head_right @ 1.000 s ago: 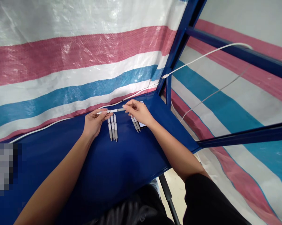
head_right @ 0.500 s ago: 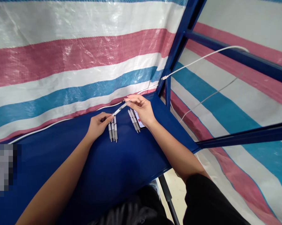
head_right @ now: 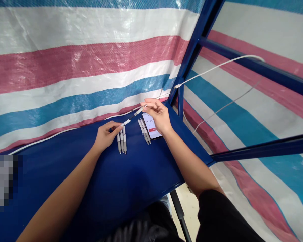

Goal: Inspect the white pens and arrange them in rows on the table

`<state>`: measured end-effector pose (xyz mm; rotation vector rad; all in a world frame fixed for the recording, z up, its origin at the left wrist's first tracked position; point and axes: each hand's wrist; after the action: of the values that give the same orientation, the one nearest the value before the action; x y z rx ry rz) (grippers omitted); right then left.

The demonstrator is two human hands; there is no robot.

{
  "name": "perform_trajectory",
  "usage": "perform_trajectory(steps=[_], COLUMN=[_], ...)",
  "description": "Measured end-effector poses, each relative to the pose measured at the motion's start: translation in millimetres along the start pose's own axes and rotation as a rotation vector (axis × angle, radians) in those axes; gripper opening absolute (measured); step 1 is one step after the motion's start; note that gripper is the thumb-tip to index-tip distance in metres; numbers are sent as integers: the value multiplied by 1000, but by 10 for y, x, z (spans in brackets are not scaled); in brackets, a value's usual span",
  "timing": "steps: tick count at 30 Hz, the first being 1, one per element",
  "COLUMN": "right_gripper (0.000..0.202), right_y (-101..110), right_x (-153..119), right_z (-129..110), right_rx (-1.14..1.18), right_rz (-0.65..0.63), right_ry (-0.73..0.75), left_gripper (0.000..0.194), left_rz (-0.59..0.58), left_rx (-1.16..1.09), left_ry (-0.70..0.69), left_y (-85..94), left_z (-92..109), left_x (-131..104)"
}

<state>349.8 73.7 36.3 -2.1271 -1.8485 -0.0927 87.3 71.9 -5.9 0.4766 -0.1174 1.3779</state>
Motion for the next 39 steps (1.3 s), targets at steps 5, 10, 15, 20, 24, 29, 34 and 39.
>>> perform_trajectory(steps=[5,10,15,20,24,29,34,39], right_gripper=[44,44,48,50,52,52,57,48], right_y=[-66,-53,-74,-59,-39,-24,-25,-2], right_x=[-63,-57,-62,-71,-86,-109,-98,-118], right_z=[22,31,14,107,170,91,-14,-81], right_rx=[-9,5,28,-233,-343,-387,-427,-372], right_rz=[-129,-171,-165,-185,-254,-333,-440,-389], right_ry=[-92,-131,-86,-31,-66,-142,-144,-92], left_gripper=[21,25,32,27,26,27,35,43], left_rz=[14,26,-16,13,38,27,16,-11], left_rx=[22,11,-27,-34,-58,-81,-97,-79], left_ry=[-6,-1,79,51,66,101,135,131], left_y=[8,23,33,44,53,61,72,62], left_z=[2,-4,-23,-22,-21,-28,-13,-7], left_x=[2,8,6,20,32,36,47,48])
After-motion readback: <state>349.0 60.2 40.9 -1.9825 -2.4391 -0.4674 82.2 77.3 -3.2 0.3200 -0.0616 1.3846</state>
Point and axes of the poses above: each hand's wrist, its own x-axis towards the middle knuckle, its own y-axis out of the back of the hand, z = x × y, and after that the axes turned 1 degree about -y, right-handed
